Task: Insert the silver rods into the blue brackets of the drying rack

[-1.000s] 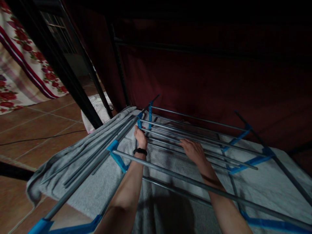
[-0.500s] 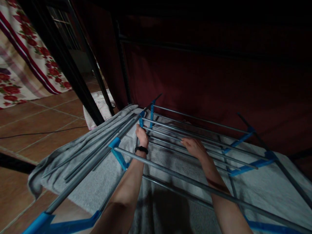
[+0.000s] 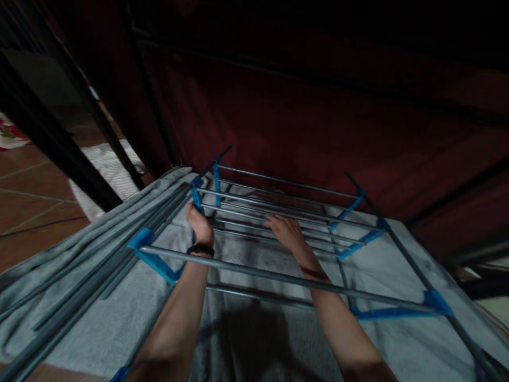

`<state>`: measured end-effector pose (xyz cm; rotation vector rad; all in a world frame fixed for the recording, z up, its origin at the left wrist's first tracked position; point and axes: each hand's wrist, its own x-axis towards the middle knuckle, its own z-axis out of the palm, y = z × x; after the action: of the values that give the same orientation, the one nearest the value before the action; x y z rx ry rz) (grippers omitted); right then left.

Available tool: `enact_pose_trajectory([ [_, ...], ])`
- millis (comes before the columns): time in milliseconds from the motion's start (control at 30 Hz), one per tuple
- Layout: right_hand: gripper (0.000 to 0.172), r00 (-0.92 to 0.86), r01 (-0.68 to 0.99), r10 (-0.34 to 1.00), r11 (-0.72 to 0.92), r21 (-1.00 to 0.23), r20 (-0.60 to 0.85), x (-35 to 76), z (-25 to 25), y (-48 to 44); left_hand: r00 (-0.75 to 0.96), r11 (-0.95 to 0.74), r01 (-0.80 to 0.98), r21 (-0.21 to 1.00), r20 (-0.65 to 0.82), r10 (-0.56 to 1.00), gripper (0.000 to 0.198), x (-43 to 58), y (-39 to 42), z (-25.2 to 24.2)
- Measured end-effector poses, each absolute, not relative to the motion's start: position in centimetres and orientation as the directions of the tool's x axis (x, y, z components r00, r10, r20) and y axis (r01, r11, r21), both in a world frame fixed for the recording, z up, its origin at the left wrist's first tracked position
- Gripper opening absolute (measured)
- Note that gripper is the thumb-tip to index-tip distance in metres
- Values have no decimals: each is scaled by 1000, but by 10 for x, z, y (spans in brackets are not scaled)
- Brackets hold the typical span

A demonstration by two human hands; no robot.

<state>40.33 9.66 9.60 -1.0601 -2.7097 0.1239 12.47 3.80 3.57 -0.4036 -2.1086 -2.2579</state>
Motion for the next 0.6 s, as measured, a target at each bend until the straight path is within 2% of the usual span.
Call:
enact_pose_trajectory([
  [67, 34, -700, 668, 684, 729, -153, 204, 402, 96, 94, -967, 13, 247, 969, 246, 64, 27, 137, 31, 27],
  [133, 33, -693, 666, 681, 731, -152, 238, 401, 95, 93, -952, 97, 307, 947, 305, 31, 32, 160, 18, 18],
  [233, 32, -700, 642, 654, 752, -148, 286, 401, 90, 93, -838, 72, 533, 843, 515, 179, 41, 210, -10, 8],
  [333, 31, -718, 608, 619, 781, -146, 318, 403, 87, 94, -688, -56, 652, 756, 622, 374, 44, 263, -32, 6],
  [467, 36, -724, 584, 587, 801, -131, 362, 409, 89, 94, -483, -191, 700, 688, 653, 583, 41, 316, -42, 11],
  [600, 46, -666, 603, 586, 787, -130, 461, 428, 84, 88, -317, -250, 750, 613, 663, 678, 43, 341, -42, 12],
])
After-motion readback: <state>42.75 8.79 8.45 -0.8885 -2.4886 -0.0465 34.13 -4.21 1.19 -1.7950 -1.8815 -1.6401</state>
